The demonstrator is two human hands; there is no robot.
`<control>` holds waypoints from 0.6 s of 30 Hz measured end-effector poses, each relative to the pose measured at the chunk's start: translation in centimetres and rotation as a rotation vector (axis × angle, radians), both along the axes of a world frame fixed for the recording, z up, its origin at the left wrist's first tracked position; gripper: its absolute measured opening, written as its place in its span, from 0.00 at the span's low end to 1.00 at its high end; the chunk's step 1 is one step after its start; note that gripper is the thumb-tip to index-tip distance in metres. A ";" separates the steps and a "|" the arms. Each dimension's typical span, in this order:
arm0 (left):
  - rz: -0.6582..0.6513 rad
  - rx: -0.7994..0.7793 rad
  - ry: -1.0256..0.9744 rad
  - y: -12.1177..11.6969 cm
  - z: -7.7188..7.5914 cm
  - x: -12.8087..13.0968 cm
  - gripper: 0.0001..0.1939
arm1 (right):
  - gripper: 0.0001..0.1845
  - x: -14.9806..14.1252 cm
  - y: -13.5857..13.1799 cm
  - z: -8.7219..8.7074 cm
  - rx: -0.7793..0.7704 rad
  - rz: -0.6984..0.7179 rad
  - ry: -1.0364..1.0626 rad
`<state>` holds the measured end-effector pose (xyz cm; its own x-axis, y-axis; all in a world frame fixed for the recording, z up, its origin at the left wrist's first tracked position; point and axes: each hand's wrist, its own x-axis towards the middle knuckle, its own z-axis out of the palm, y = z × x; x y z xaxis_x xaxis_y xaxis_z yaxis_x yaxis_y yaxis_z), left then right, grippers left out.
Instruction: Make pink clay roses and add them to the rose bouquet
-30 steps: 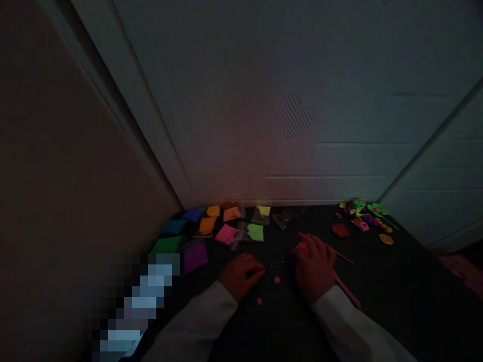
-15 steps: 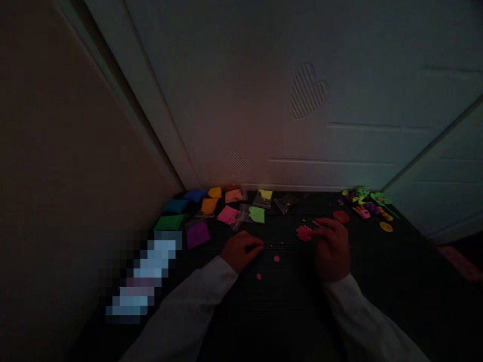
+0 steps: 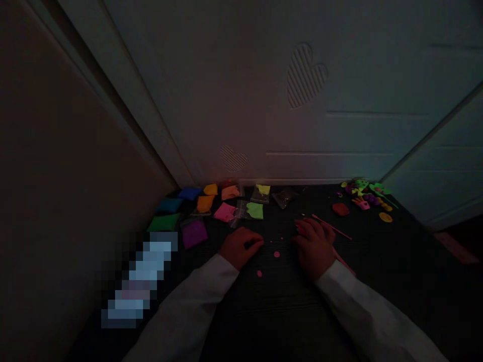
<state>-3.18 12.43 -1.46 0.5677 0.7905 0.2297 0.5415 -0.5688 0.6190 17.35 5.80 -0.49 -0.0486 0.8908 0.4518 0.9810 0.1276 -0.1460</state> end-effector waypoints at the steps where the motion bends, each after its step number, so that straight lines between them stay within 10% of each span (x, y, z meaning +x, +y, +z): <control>1: 0.002 0.005 -0.002 0.0 0.0 0.0 0.09 | 0.08 0.0 0.0 -0.1 0.001 0.013 0.006; 18: -0.026 0.049 -0.044 0.0 0.0 0.0 0.08 | 0.18 -1.3 1.9 1.3 0.156 -0.103 0.148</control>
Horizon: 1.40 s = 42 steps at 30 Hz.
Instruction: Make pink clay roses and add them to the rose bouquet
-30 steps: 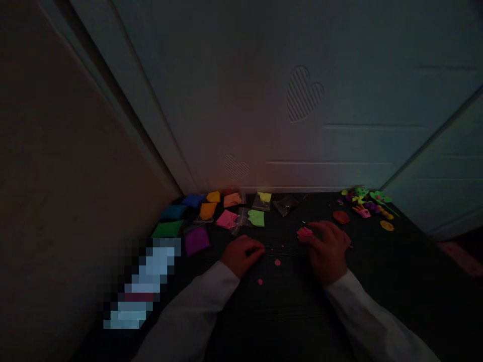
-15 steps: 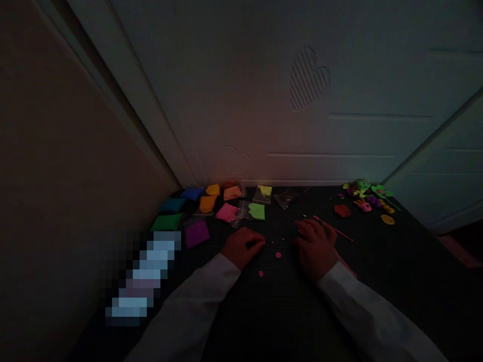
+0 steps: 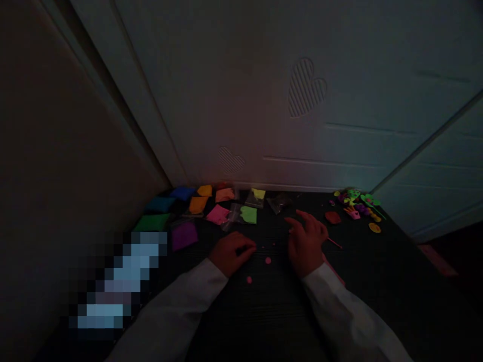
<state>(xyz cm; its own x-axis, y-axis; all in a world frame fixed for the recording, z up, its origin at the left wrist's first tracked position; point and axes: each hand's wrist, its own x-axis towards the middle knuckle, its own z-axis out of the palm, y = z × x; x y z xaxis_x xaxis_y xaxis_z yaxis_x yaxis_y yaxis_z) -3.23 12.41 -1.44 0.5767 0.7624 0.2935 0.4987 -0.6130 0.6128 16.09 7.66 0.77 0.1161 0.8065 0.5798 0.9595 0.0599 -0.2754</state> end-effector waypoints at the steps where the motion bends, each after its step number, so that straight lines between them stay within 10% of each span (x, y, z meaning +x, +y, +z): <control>1: 0.005 -0.010 0.012 0.0 0.1 0.0 0.09 | 0.18 -0.2 -0.2 -0.3 0.003 0.004 -0.001; 14: 0.037 -0.215 -0.045 0.1 0.7 -0.3 0.11 | 0.09 5.5 -1.5 2.1 0.466 -0.134 -0.039; 20: 0.013 -0.174 -0.049 0.1 0.5 -0.3 0.10 | 0.07 -0.1 -2.3 1.2 -0.014 0.373 -0.044; 29: -0.033 -0.190 -0.028 -0.3 0.8 0.1 0.10 | 0.07 5.3 -0.9 1.4 0.292 0.000 0.002; 42: -0.053 -0.237 -0.089 -0.7 0.9 0.3 0.10 | 0.10 -2.0 -2.7 0.2 -0.009 0.371 0.079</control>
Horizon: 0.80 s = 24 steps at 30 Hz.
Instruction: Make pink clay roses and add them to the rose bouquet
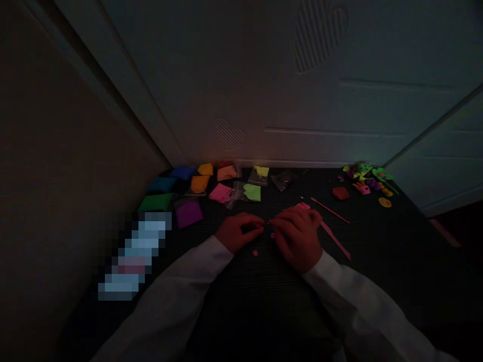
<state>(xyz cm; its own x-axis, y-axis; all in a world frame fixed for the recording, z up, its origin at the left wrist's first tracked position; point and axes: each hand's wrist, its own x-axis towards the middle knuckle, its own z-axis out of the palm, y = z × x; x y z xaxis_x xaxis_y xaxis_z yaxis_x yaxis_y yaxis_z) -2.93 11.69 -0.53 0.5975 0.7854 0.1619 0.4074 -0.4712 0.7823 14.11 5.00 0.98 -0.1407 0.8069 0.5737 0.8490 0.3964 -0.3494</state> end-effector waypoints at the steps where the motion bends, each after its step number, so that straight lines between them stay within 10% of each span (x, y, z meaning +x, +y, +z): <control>1: 0.009 -0.027 -0.012 -0.1 0.1 0.0 0.11 | 0.09 0.1 0.1 0.0 -0.001 -0.026 0.014; 16: 0.142 -0.240 -0.279 -0.9 0.7 0.5 0.17 | 0.08 0.0 0.0 0.5 -0.057 -0.012 0.059; 24: 0.125 -0.055 -0.190 -2.0 0.7 1.0 0.19 | 0.08 -0.1 0.1 0.1 -0.083 0.007 0.071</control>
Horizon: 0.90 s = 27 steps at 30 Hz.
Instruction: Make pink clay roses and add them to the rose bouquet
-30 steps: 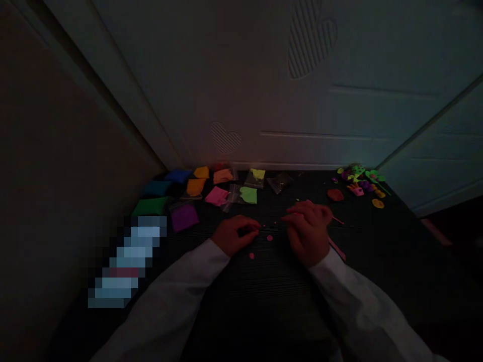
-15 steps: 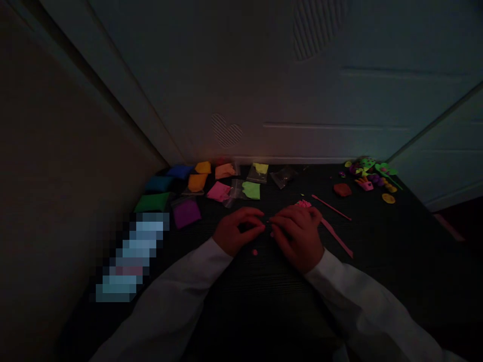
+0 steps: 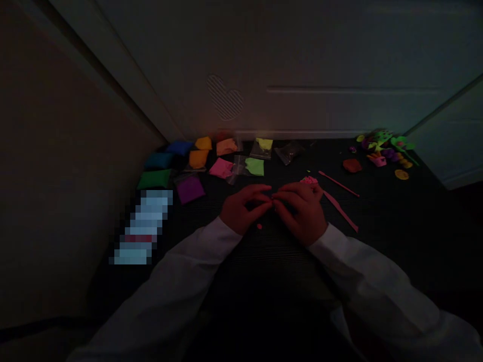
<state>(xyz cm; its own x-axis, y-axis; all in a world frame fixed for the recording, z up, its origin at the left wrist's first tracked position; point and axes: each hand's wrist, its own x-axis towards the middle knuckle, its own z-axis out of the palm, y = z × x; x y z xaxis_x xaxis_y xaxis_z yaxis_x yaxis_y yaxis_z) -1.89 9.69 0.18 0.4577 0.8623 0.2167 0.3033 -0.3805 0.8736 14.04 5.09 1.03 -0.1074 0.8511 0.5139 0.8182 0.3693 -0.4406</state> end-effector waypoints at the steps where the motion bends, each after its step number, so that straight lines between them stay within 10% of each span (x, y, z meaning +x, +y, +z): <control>1: 0.001 0.014 0.005 -0.1 0.0 0.1 0.19 | 0.08 0.0 0.0 0.0 -0.001 0.003 0.001; 27: -0.019 0.095 0.032 -0.1 -0.1 0.0 0.18 | 0.04 0.2 0.2 0.2 -0.084 0.023 0.068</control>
<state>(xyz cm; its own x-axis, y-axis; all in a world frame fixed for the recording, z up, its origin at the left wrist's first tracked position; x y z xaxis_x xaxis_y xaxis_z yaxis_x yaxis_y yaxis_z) -1.84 9.61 0.04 0.4816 0.8297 0.2823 0.3228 -0.4674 0.8230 14.20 5.27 1.20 -0.0942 0.8891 0.4479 0.7770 0.3469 -0.5253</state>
